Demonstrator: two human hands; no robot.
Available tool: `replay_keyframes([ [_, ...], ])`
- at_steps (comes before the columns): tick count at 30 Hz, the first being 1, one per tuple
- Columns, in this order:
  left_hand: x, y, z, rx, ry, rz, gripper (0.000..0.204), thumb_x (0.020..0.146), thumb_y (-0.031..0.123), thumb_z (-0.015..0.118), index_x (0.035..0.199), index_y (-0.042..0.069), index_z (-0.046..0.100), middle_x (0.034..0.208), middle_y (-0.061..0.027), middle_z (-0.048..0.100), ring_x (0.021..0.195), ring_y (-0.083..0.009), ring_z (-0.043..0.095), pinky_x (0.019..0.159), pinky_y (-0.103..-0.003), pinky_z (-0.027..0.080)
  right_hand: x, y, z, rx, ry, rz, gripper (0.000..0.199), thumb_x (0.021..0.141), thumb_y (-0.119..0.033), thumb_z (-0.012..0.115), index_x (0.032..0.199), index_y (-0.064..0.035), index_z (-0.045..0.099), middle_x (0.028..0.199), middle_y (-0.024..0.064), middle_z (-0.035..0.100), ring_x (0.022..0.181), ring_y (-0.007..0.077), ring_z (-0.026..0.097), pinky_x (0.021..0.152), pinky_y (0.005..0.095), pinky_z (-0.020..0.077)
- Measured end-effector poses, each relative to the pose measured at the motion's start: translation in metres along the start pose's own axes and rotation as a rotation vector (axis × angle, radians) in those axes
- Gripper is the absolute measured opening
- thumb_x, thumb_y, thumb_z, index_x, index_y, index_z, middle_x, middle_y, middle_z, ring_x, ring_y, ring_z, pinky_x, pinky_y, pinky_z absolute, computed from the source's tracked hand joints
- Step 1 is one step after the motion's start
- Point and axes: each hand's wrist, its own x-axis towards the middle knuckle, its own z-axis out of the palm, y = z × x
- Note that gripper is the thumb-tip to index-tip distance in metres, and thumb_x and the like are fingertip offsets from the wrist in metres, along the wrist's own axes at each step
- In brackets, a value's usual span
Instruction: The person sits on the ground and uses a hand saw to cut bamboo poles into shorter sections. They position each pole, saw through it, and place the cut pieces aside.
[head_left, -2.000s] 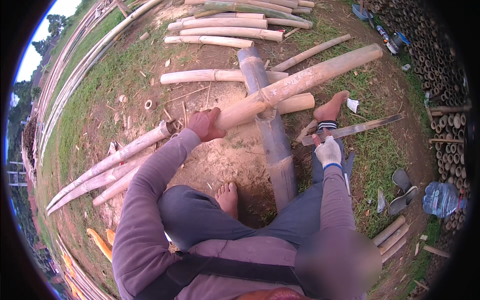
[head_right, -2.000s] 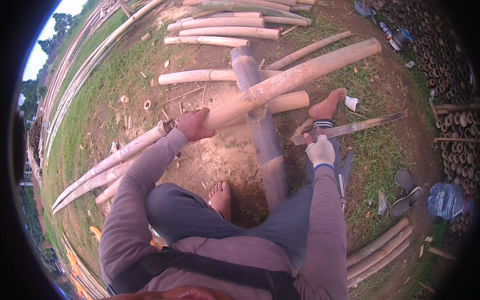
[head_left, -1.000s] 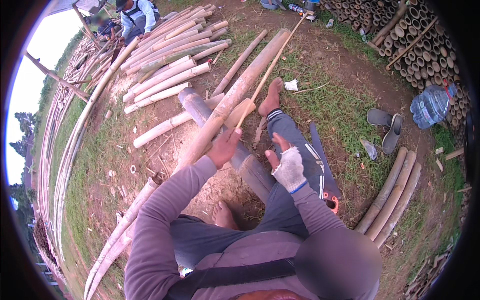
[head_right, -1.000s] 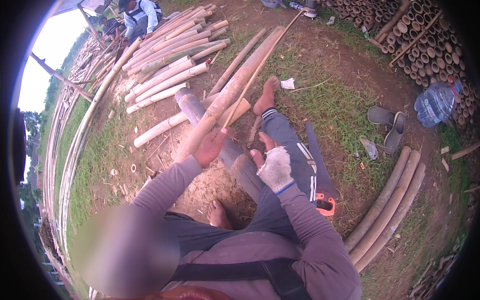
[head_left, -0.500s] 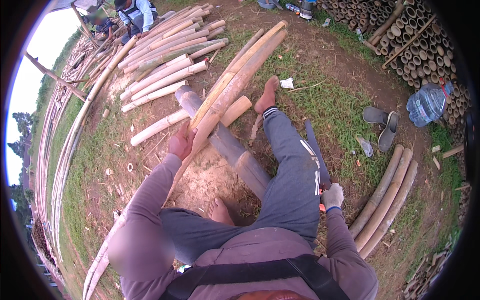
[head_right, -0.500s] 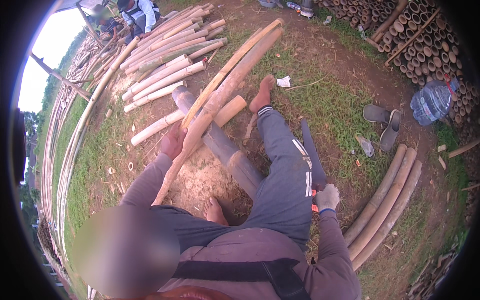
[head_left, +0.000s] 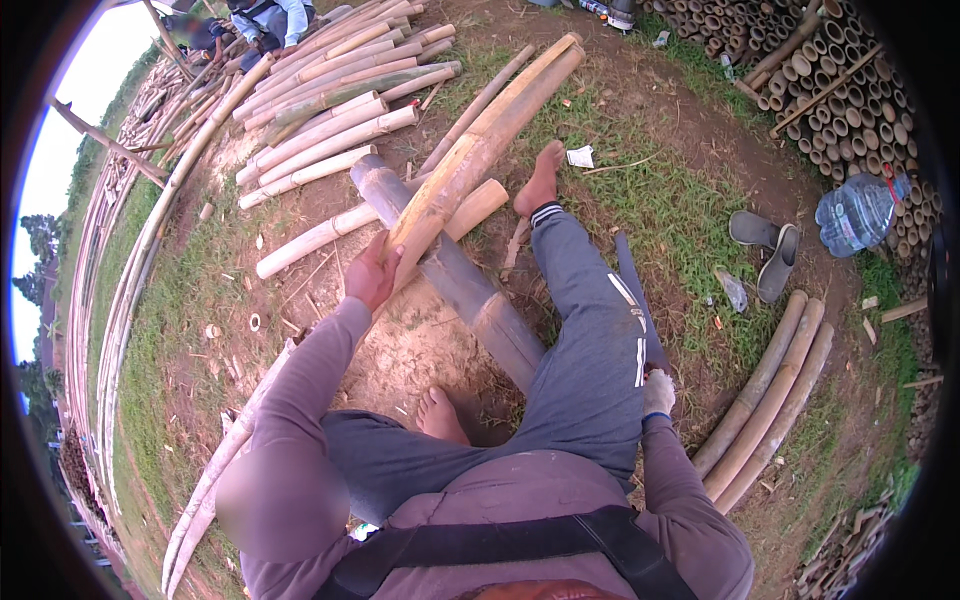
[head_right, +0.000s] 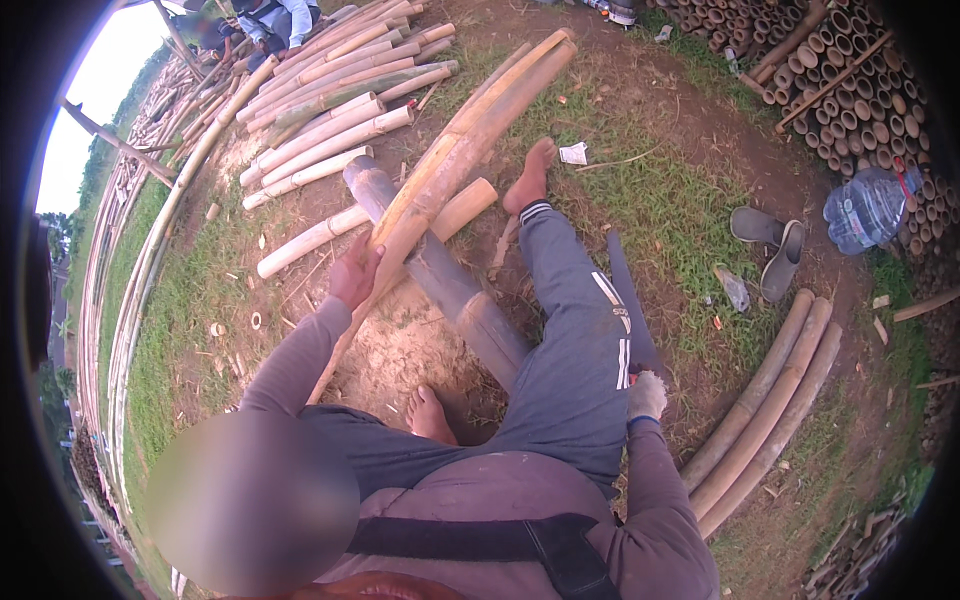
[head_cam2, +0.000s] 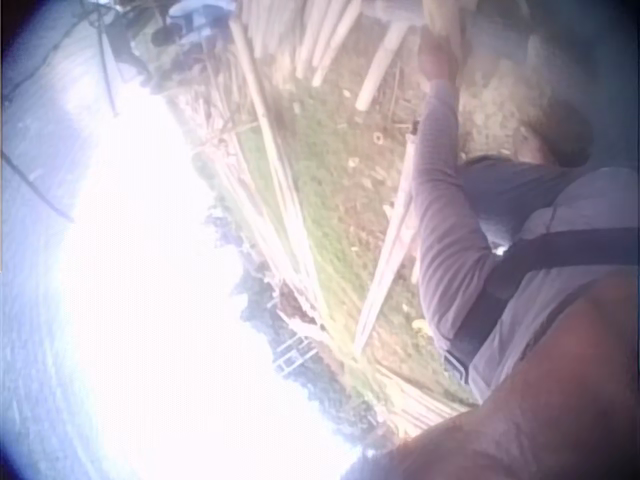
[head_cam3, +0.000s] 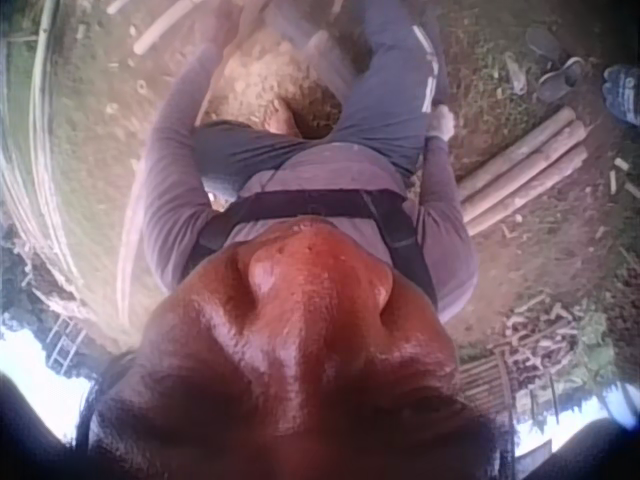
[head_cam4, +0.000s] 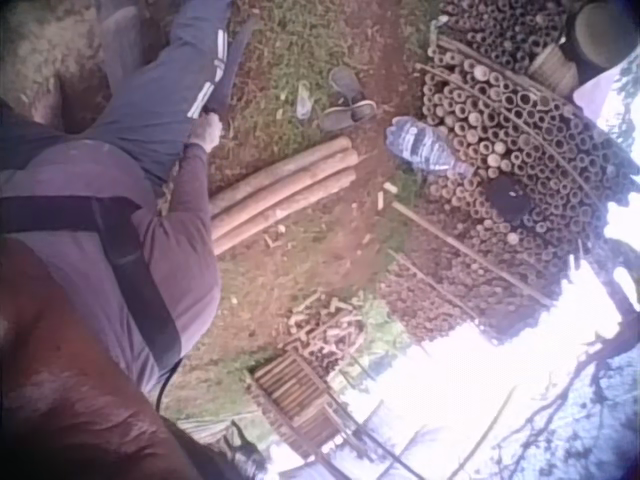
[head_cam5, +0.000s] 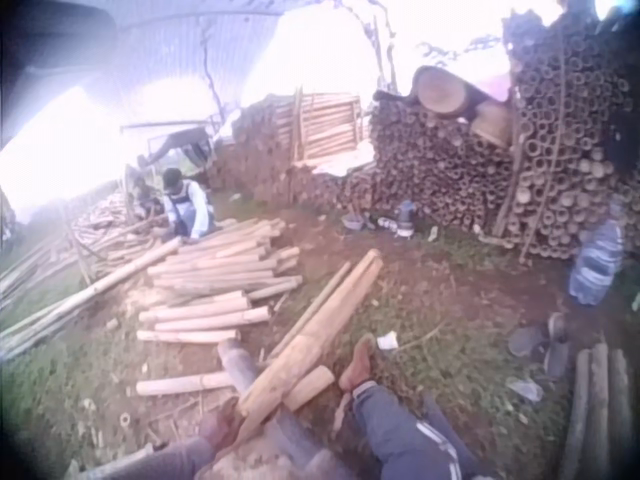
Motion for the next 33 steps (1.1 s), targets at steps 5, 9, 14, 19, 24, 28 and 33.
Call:
replay_keyframes([
  [5,-0.007,-0.009,-0.002,-0.007,0.029,-0.001,0.060,0.108,0.051,0.064,0.154,0.014,0.059,0.121,-0.0289,0.077,0.108,-0.0498,0.075,0.093,-0.054,0.059,0.009,0.014,-0.007,0.019,-0.216,0.000,0.032,0.107,-0.032,0.060,0.118,-0.0081,0.078,0.117,0.0238,0.078,0.109,0.0444,0.077,0.090,0.0561,0.0626],
  [9,-0.006,-0.007,-0.002,0.002,0.035,0.017,0.060,0.108,0.051,0.064,0.154,0.013,0.059,0.121,-0.0288,0.077,0.109,-0.0496,0.075,0.094,-0.053,0.059,0.001,0.007,-0.030,0.103,-0.215,0.028,0.030,0.104,-0.028,0.061,0.113,-0.0074,0.081,0.117,0.0248,0.078,0.113,0.0460,0.075,0.093,0.0555,0.0613],
  [14,-0.003,-0.020,0.005,-0.008,0.033,0.012,0.059,0.108,0.052,0.064,0.153,0.014,0.060,0.119,-0.0304,0.077,0.107,-0.0502,0.075,0.093,-0.055,0.059,-0.012,0.008,-0.044,0.069,-0.131,-0.013,0.025,0.103,-0.024,0.065,0.114,-0.0048,0.078,0.107,0.0209,0.079,0.098,0.0382,0.078,0.083,0.0496,0.0610],
  [19,0.018,-0.033,0.019,0.154,0.004,-0.007,0.058,0.105,0.054,0.068,0.145,0.013,0.070,0.128,-0.0278,0.070,0.112,-0.0475,0.072,0.097,-0.052,0.058,-0.041,0.029,-0.010,-0.180,-0.266,-0.094,0.032,0.104,-0.037,0.061,0.121,-0.0119,0.072,0.109,0.0190,0.079,0.099,0.0380,0.079,0.083,0.0530,0.0633],
  [24,0.024,-0.018,0.011,0.246,-0.130,-0.158,0.053,0.103,0.054,0.069,0.142,0.018,0.074,0.136,-0.0196,0.071,0.123,-0.0411,0.071,0.105,-0.050,0.057,-0.062,0.031,-0.047,-0.318,-0.463,-0.234,0.050,0.103,-0.052,0.061,0.136,-0.0145,0.063,0.118,0.0193,0.078,0.103,0.0360,0.079,0.086,0.0529,0.0639],
  [28,0.023,-0.012,-0.004,0.311,-0.241,-0.233,0.049,0.104,0.053,0.069,0.141,0.022,0.076,0.136,-0.0154,0.075,0.126,-0.0367,0.071,0.107,-0.047,0.057,-0.059,0.015,-0.094,-0.472,-0.561,-0.380,0.067,0.102,-0.064,0.060,0.148,-0.0165,0.055,0.125,0.0194,0.077,0.107,0.0345,0.080,0.088,0.0528,0.0643],
  [33,0.047,-0.005,0.002,0.288,-0.310,-0.176,0.056,0.100,0.058,0.072,0.141,0.020,0.077,0.137,-0.0188,0.076,0.128,-0.0385,0.071,0.111,-0.049,0.054,-0.051,0.006,-0.179,-0.133,-0.255,-0.399,0.067,0.101,-0.061,0.063,0.148,-0.0141,0.054,0.122,0.0174,0.075,0.102,0.0302,0.077,0.085,0.0494,0.0622],
])
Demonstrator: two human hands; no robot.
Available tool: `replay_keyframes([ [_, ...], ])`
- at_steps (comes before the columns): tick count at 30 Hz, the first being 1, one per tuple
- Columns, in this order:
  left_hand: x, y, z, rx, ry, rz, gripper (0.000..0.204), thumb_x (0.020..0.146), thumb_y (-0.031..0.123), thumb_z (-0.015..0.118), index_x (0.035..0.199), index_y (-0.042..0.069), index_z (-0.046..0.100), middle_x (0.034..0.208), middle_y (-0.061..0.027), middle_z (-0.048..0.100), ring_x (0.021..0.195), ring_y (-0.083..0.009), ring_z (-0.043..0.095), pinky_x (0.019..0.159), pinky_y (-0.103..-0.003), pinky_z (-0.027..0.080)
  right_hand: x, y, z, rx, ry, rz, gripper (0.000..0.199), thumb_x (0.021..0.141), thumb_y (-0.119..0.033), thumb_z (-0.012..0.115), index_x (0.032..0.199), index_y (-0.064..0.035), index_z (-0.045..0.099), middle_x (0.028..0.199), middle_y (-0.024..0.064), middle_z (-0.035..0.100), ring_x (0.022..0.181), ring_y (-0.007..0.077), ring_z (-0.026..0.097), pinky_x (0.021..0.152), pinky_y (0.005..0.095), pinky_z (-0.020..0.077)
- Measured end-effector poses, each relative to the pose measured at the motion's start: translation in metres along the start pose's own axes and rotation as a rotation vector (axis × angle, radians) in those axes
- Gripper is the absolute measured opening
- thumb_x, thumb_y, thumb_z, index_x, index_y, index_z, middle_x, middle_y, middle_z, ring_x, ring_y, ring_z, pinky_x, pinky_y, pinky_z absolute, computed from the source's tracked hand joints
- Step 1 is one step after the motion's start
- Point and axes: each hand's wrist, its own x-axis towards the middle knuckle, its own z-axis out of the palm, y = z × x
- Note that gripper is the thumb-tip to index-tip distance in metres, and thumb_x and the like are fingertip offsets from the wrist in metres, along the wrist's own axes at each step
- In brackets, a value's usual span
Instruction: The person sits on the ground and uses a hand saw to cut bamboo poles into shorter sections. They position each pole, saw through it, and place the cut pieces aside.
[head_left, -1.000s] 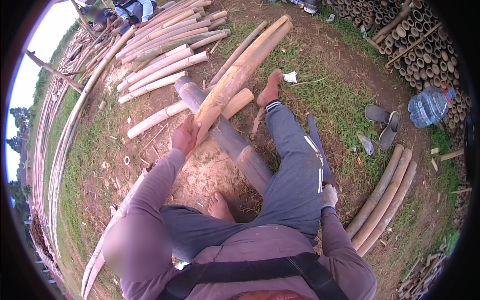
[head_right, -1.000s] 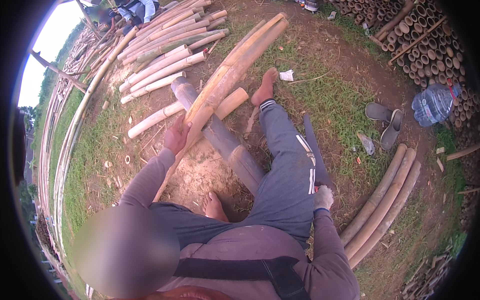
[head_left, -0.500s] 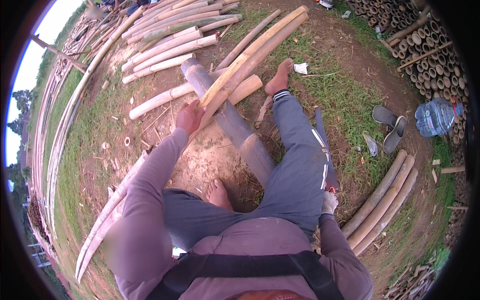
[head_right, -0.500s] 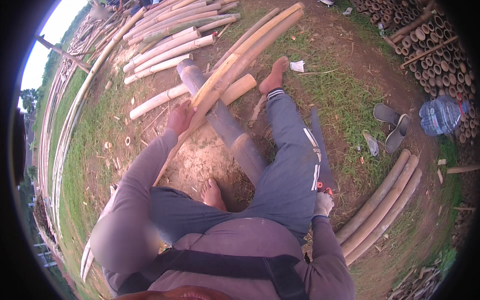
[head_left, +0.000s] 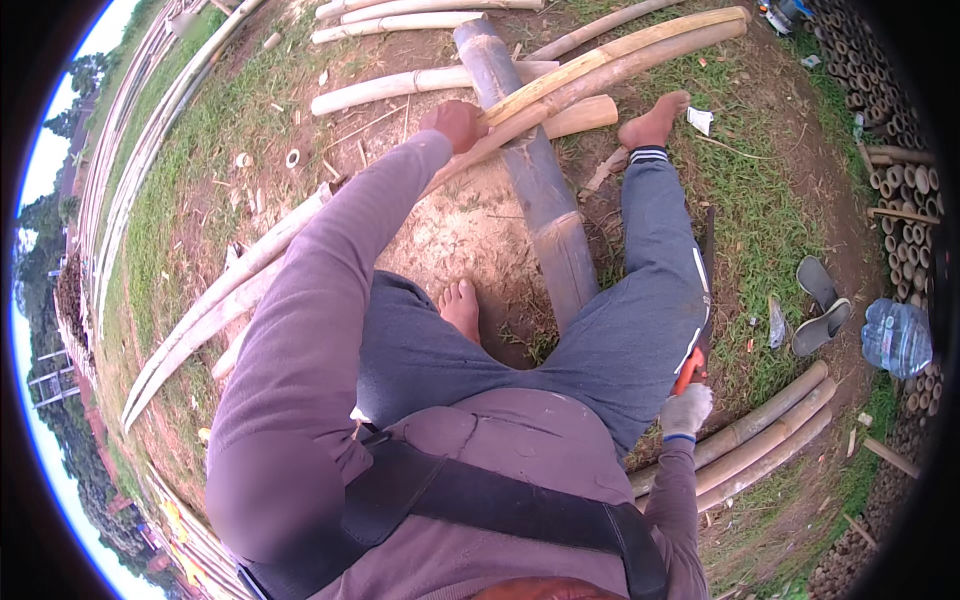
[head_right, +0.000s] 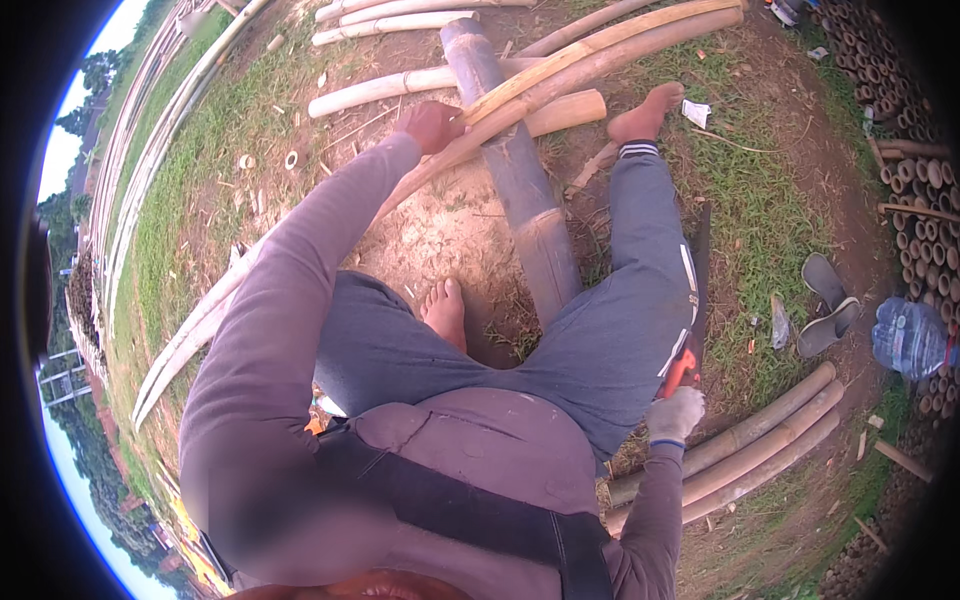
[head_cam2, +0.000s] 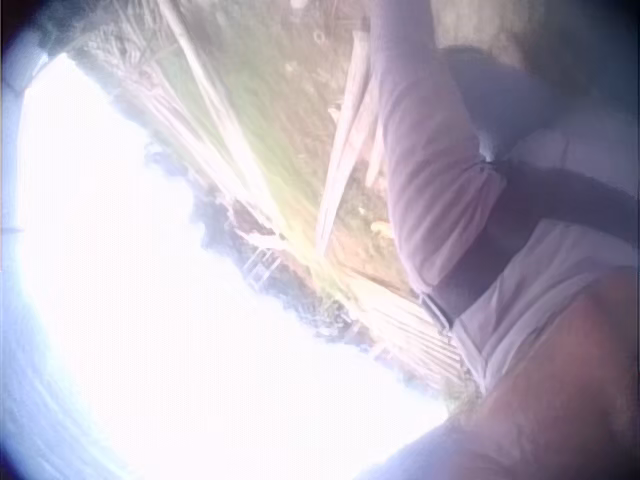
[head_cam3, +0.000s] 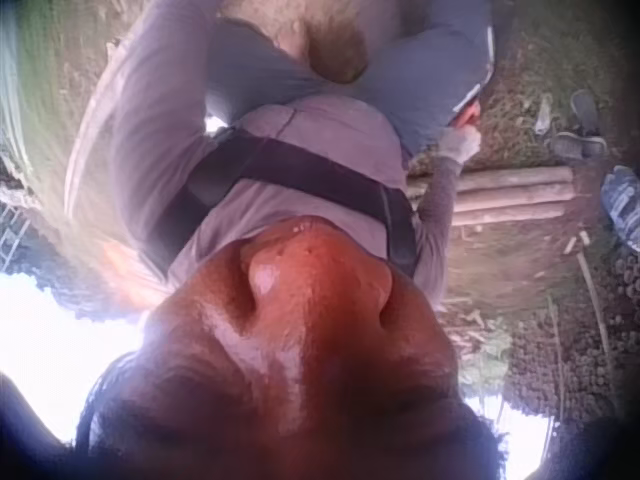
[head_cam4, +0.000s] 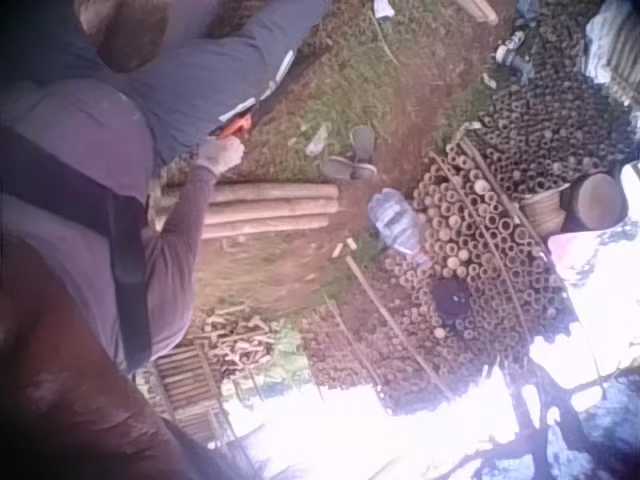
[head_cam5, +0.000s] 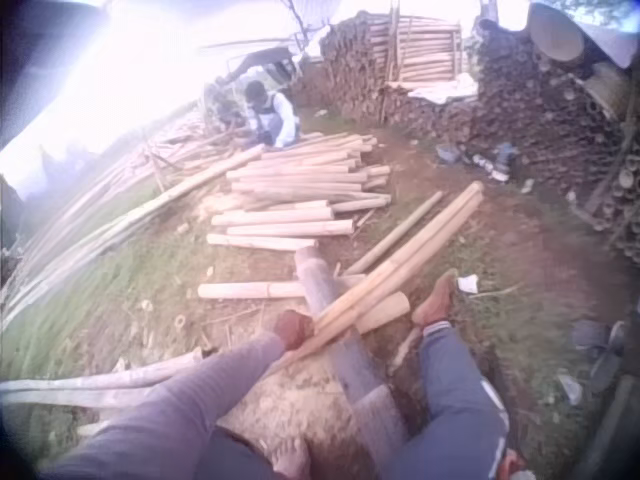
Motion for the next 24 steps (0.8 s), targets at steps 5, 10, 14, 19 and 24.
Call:
replay_keyframes([
  [5,0.018,-0.023,0.010,0.051,-0.016,0.046,0.062,0.094,0.061,0.078,0.141,0.020,0.077,0.135,-0.0180,0.077,0.128,-0.0379,0.071,0.111,-0.048,0.055,-0.015,0.006,-0.103,0.960,0.391,-0.184,0.021,0.103,-0.016,0.071,0.116,0.0007,0.066,0.087,0.0007,0.061,0.075,0.0092,0.054,0.064,0.0291,0.0447],
  [10,0.019,-0.022,0.003,0.153,-0.041,0.033,0.062,0.092,0.059,0.082,0.139,0.019,0.078,0.133,-0.0150,0.078,0.127,-0.0351,0.072,0.111,-0.047,0.054,-0.051,-0.047,-0.207,0.893,0.099,-0.395,0.040,0.099,-0.034,0.077,0.117,0.0013,0.069,0.085,0.0017,0.062,0.073,0.0114,0.055,0.068,0.0305,0.0433],
  [14,0.028,-0.021,0.000,0.202,-0.060,0.094,0.063,0.092,0.061,0.082,0.139,0.020,0.078,0.132,-0.0131,0.079,0.126,-0.0338,0.073,0.110,-0.047,0.055,-0.066,-0.092,-0.218,0.908,-0.017,-0.621,0.059,0.093,-0.050,0.080,0.113,0.0047,0.071,0.081,0.0029,0.063,0.071,0.0147,0.057,0.068,0.0337,0.0441],
  [19,0.024,-0.006,-0.007,0.353,-0.099,0.051,0.066,0.091,0.062,0.082,0.142,0.020,0.075,0.134,-0.0107,0.078,0.125,-0.0313,0.074,0.108,-0.049,0.056,-0.043,-0.182,-0.151,0.871,-0.035,-1.008,0.050,0.091,-0.030,0.087,0.123,0.0005,0.065,0.093,0.0088,0.068,0.074,0.0175,0.062,0.068,0.0353,0.0511],
  [24,0.093,-0.104,0.079,0.108,0.279,0.257,0.041,0.077,0.028,0.093,0.105,0.002,0.080,0.107,-0.0274,0.078,0.104,-0.0445,0.076,0.094,-0.053,0.060,-0.031,-0.294,-0.100,1.003,0.124,-1.193,0.063,0.097,-0.012,0.079,0.152,0.0052,0.054,0.135,0.0244,0.071,0.114,0.0370,0.076,0.097,0.0402,0.0595],
])
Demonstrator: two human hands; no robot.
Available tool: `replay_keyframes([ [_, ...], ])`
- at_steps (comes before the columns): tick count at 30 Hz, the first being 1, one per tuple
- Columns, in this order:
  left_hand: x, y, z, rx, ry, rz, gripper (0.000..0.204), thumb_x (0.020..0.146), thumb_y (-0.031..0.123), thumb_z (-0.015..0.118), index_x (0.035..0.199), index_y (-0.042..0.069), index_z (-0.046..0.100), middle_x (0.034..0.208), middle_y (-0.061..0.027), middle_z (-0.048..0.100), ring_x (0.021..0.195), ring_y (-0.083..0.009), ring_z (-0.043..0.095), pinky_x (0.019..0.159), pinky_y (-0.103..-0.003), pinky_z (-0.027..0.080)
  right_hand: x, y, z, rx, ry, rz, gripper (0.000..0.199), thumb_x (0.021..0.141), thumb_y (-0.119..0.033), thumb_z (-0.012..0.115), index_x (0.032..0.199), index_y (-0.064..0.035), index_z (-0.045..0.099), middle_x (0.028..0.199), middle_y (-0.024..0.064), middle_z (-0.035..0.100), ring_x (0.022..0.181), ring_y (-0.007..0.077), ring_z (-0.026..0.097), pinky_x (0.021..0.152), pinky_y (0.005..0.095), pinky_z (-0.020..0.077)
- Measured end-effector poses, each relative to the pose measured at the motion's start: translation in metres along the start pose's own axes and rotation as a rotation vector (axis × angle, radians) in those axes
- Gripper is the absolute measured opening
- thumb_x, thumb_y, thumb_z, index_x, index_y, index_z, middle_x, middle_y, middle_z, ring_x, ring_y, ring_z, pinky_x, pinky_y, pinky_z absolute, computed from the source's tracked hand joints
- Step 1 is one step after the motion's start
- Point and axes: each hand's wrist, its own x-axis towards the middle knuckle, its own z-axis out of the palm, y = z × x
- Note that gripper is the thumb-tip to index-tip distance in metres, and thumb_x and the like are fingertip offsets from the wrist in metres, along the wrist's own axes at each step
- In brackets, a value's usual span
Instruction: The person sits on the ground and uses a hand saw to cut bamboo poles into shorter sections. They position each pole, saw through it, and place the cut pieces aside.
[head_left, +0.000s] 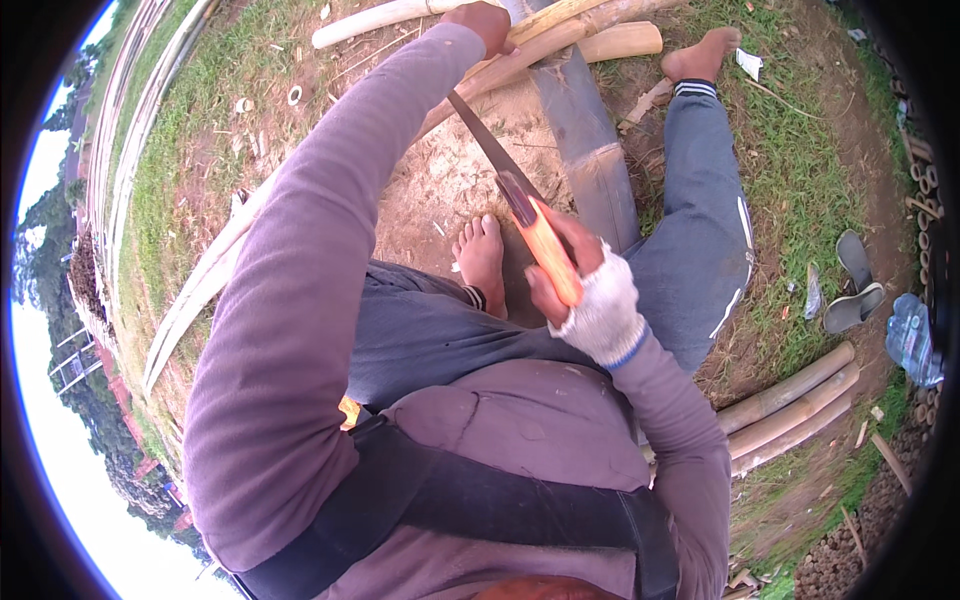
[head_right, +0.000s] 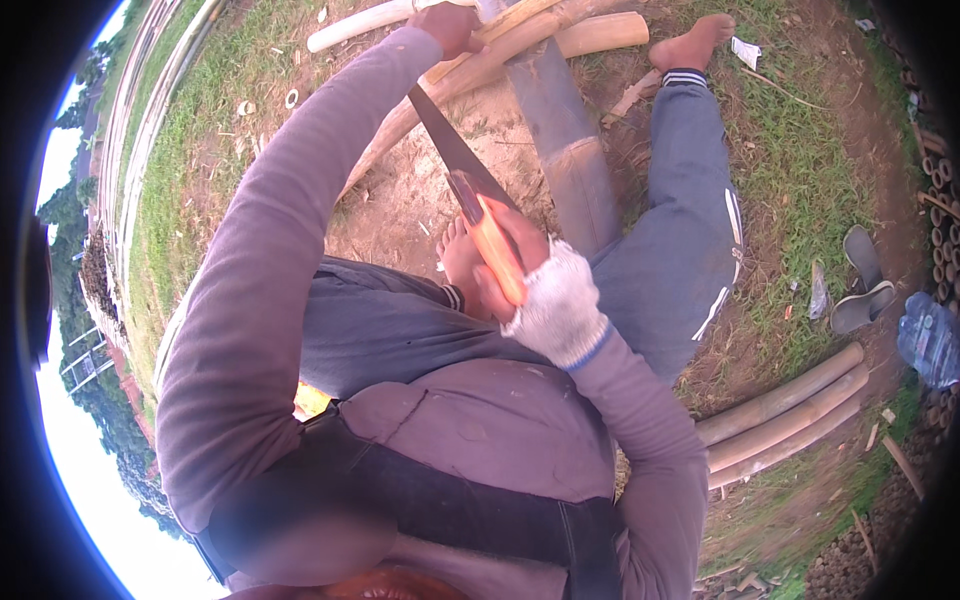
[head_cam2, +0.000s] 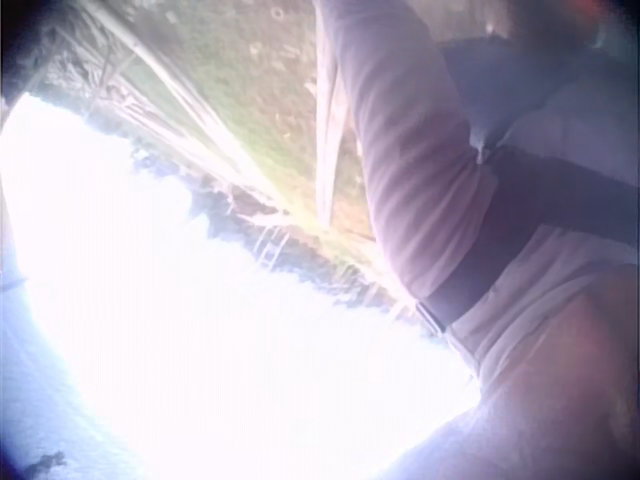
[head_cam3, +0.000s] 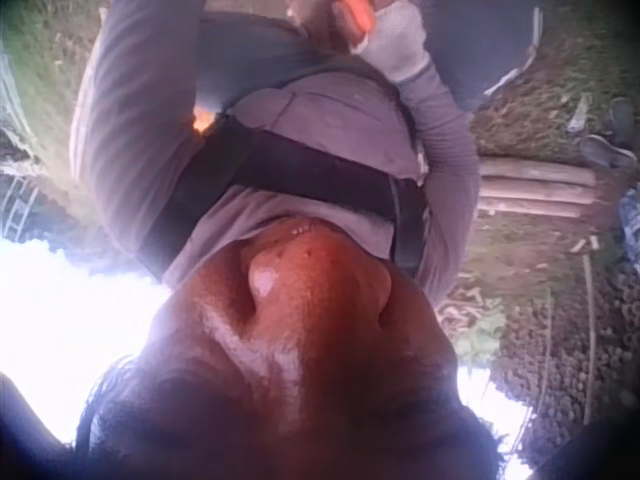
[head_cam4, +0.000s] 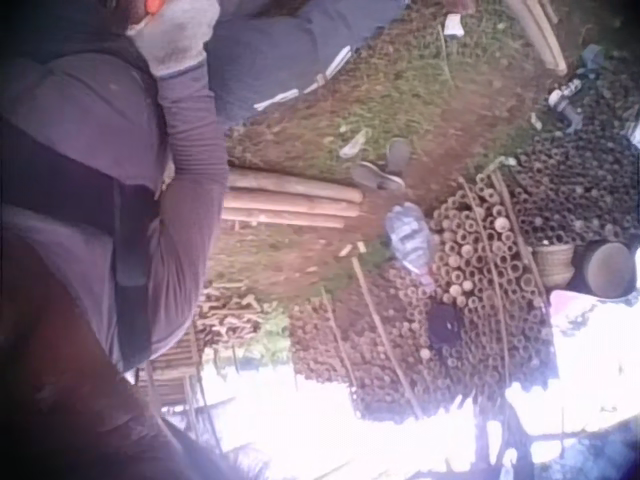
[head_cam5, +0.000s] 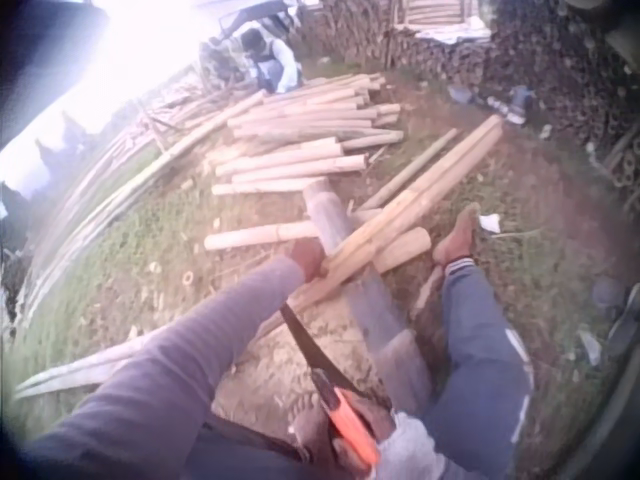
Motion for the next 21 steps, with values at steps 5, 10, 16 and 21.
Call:
replay_keyframes([
  [5,0.023,0.028,0.006,0.064,-0.072,-0.014,0.039,0.075,0.030,0.096,0.097,0.001,0.081,0.098,-0.0248,0.079,0.094,-0.0431,0.078,0.087,-0.052,0.061,0.001,0.040,0.036,-0.003,0.077,0.055,0.064,0.098,-0.015,0.078,0.155,0.0019,0.053,0.137,0.0252,0.071,0.114,0.0410,0.076,0.094,0.0435,0.0607],
  [10,0.011,0.029,-0.015,0.126,-0.142,-0.032,0.040,0.079,0.036,0.094,0.098,0.003,0.083,0.099,-0.0219,0.081,0.094,-0.0407,0.079,0.086,-0.051,0.061,-0.001,0.034,0.040,-0.074,0.076,0.040,0.064,0.097,-0.013,0.078,0.154,0.0022,0.053,0.138,0.0258,0.071,0.110,0.0443,0.076,0.091,0.0445,0.0619],
  [16,0.004,0.058,-0.055,0.133,-0.229,-0.044,0.039,0.082,0.040,0.091,0.102,0.006,0.086,0.102,-0.0206,0.082,0.097,-0.0393,0.079,0.088,-0.050,0.061,0.005,0.033,0.042,-0.152,0.116,0.040,0.061,0.096,-0.013,0.079,0.151,0.0030,0.057,0.130,0.0239,0.074,0.104,0.0432,0.077,0.086,0.0443,0.0625],
  [21,0.001,0.065,-0.066,0.117,-0.229,-0.041,0.041,0.082,0.042,0.091,0.101,0.006,0.086,0.101,-0.0206,0.082,0.097,-0.0389,0.079,0.089,-0.049,0.062,0.021,0.052,0.062,-0.283,0.021,0.139,0.050,0.096,-0.015,0.079,0.140,0.0031,0.063,0.117,0.0221,0.075,0.095,0.0413,0.076,0.082,0.0444,0.0613],
])
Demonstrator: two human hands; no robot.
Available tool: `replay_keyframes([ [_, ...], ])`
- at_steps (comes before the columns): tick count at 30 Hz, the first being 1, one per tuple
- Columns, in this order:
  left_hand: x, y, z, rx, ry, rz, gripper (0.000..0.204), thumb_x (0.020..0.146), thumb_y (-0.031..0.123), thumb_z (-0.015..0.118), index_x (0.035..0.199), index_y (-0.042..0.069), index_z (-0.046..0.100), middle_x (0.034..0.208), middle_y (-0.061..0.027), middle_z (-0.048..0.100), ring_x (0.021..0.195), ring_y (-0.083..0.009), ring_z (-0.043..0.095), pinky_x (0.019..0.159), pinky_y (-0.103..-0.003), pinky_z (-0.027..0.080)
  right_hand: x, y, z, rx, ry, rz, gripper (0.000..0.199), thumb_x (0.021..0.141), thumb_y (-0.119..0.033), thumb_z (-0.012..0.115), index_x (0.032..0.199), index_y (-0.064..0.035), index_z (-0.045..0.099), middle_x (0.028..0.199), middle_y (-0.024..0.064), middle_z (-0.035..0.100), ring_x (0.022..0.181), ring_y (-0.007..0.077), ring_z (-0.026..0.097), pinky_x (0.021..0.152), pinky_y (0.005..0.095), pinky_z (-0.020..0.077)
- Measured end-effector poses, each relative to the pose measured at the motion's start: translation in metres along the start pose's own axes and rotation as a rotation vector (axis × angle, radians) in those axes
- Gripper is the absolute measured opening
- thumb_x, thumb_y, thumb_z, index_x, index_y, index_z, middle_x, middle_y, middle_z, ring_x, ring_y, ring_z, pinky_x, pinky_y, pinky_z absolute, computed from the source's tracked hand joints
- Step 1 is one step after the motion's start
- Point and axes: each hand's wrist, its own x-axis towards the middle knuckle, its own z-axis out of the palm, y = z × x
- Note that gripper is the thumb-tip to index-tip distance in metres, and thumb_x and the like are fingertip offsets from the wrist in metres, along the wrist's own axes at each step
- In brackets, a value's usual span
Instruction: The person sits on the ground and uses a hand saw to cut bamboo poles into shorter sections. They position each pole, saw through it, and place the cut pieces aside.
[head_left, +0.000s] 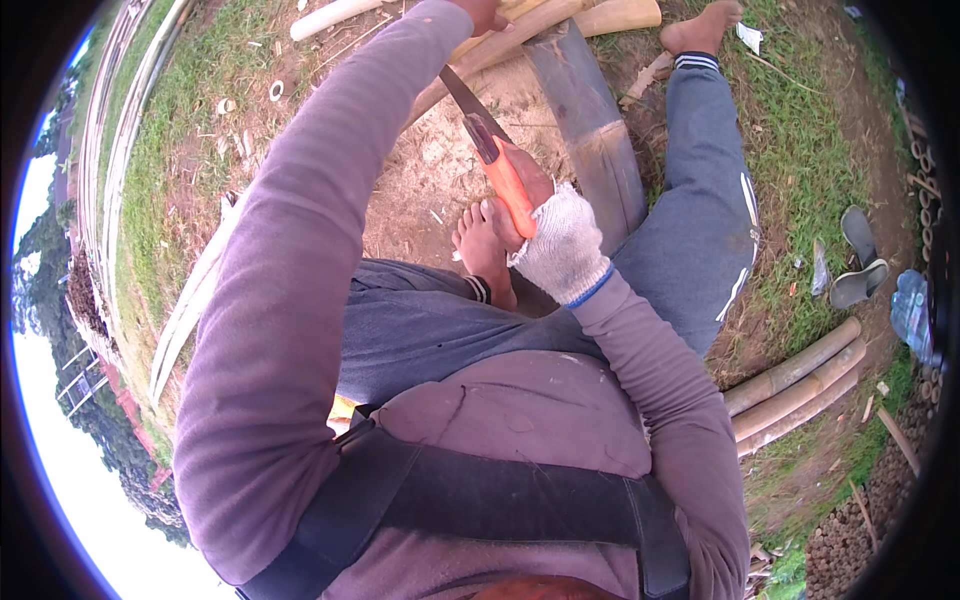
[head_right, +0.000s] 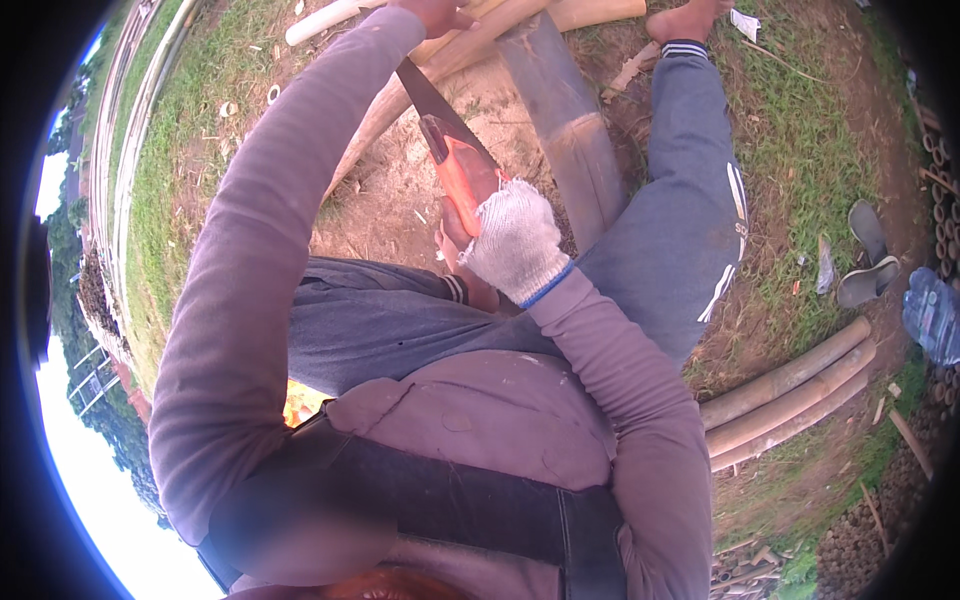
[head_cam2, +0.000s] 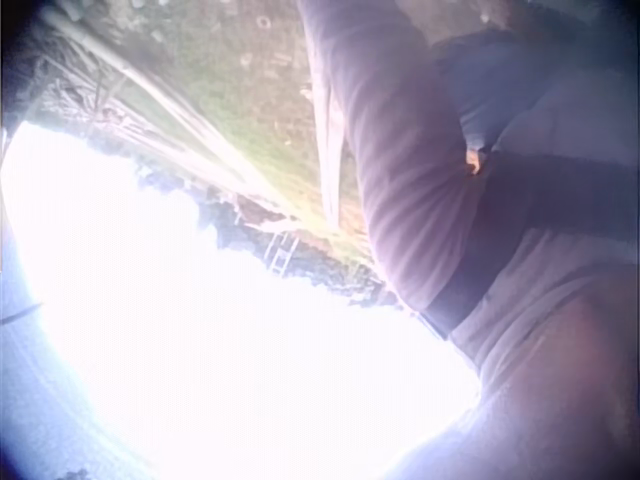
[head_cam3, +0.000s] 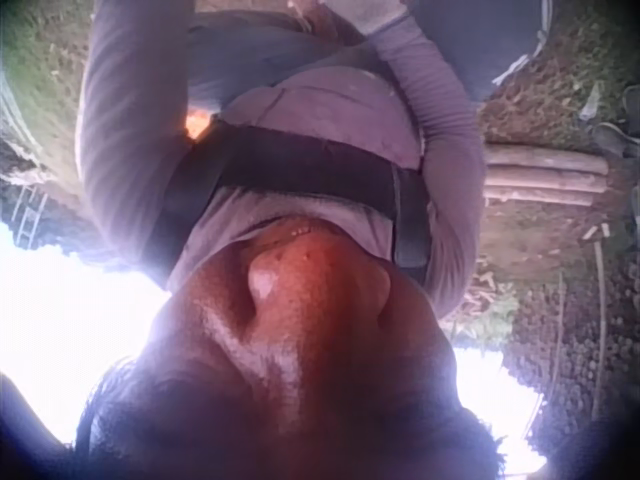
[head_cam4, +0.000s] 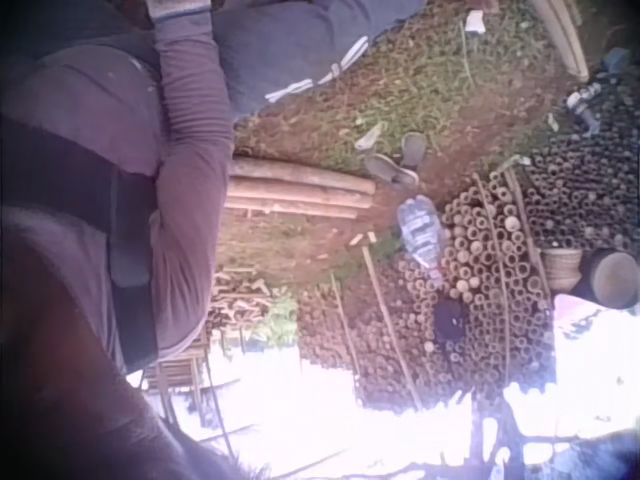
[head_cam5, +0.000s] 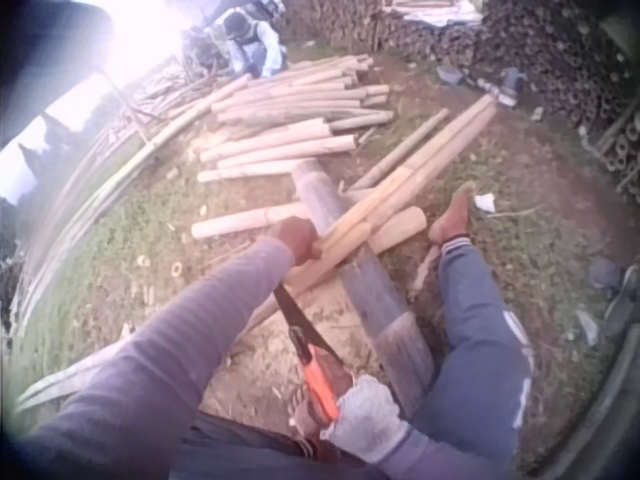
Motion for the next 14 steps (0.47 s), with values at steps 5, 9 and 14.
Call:
replay_keyframes([
  [5,0.001,-0.007,0.011,0.017,0.009,-0.002,0.040,0.083,0.041,0.090,0.101,0.006,0.085,0.103,-0.0208,0.082,0.100,-0.0392,0.079,0.090,-0.048,0.062,-0.026,-0.007,-0.023,0.132,0.168,-0.101,0.031,0.096,-0.022,0.079,0.117,0.0009,0.076,0.086,0.0169,0.076,0.072,0.0396,0.071,0.071,0.0465,0.0569],
  [9,-0.002,-0.004,0.013,0.041,0.011,-0.030,0.040,0.084,0.040,0.090,0.104,0.005,0.085,0.106,-0.0211,0.082,0.103,-0.0392,0.079,0.092,-0.048,0.062,-0.001,-0.001,-0.015,0.158,0.131,-0.105,0.050,0.098,-0.025,0.078,0.138,0.0029,0.066,0.097,0.0176,0.079,0.079,0.0399,0.074,0.073,0.0456,0.0597],
  [14,-0.003,0.002,0.013,0.040,0.055,-0.060,0.041,0.088,0.041,0.088,0.110,0.006,0.085,0.117,-0.0242,0.080,0.113,-0.0410,0.077,0.099,-0.048,0.061,0.031,0.003,0.002,0.016,-0.030,0.042,0.064,0.098,-0.034,0.079,0.146,0.0043,0.062,0.110,0.0199,0.080,0.088,0.0384,0.078,0.078,0.0430,0.0621],
])
